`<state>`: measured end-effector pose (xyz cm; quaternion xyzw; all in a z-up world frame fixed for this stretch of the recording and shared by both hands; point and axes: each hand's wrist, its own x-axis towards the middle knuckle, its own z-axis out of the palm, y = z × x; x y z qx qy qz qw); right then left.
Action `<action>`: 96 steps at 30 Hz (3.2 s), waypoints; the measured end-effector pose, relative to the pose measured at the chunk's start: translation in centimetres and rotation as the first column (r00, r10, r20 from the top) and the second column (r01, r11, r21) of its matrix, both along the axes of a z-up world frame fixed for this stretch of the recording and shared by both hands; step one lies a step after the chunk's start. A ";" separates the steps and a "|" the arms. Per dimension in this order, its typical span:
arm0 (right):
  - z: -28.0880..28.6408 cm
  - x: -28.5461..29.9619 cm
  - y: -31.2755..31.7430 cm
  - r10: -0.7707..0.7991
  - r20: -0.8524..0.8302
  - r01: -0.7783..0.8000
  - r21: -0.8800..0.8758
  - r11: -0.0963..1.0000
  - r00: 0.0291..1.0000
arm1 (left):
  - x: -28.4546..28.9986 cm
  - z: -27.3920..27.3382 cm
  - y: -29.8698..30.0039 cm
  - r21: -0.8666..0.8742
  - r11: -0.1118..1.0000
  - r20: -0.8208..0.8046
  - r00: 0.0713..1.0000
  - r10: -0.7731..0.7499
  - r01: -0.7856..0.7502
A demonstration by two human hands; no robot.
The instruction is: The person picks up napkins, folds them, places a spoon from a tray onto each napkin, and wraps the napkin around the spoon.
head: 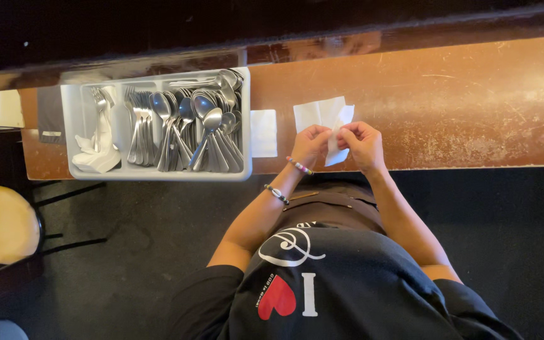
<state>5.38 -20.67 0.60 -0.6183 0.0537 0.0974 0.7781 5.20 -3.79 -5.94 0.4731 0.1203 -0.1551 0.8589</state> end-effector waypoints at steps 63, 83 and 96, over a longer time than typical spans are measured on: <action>-11.6 4.8 -2.2 0.012 0.084 0.049 -0.689 0.723 0.996 | 2.0 -6.6 1.6 0.937 0.350 -0.084 0.975 0.206 0.007; -10.7 3.9 -0.8 0.007 0.078 0.054 -0.746 0.664 0.997 | -0.3 -6.6 2.3 0.901 0.194 0.396 0.918 0.006 -0.389; -11.7 4.5 -1.1 -0.009 0.062 0.054 -0.764 0.643 0.998 | 0.4 -5.2 3.2 0.986 0.109 0.119 0.990 0.072 -0.126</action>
